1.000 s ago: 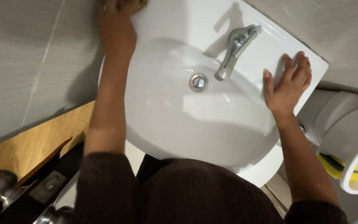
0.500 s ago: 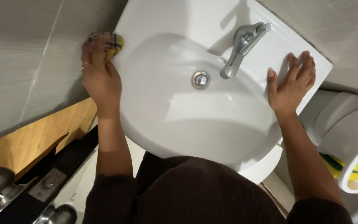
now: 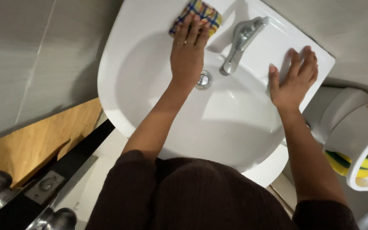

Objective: The person cleans a white bathroom sink using a small checkered cloth. They wipe the basin, faucet, and surrounding areas, repeatedly rinsing and wringing the cloth under running water.

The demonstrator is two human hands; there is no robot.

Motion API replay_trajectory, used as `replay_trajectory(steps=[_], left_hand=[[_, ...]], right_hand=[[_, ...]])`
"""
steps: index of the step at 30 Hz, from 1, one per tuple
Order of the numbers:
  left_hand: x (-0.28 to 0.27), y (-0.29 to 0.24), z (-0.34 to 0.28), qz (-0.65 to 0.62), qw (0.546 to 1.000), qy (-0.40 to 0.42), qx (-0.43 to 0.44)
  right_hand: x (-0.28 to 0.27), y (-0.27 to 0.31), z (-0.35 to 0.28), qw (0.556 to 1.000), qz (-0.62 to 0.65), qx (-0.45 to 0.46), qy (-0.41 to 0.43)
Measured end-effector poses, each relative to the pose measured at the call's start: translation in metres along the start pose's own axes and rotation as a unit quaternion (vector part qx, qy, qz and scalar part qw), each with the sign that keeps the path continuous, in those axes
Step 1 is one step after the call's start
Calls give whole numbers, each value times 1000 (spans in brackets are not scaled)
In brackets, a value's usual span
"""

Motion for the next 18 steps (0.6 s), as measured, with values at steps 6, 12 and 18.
replay_trajectory(steps=[6,12,18], left_hand=[[0,-42,17,-55,991,42,116],[26,-69,-43,159,971,115,139],[2,-106,-120,-385,867,316,23]], right_hand=[[0,-2,-1,1000,-6,20,11],[10,-20,-13,998,47,3,-42],[8,-1,-78,939,328,44,90]])
Point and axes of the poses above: each hand's wrist, its own z-axis towards the middle knuckle, its own x-axis out of the palm, y = z × x, the point moved 7 cm from there along z, towards the middle knuckle, and after that the axes turned 6 degrees about -z, right-handed, at the moved point
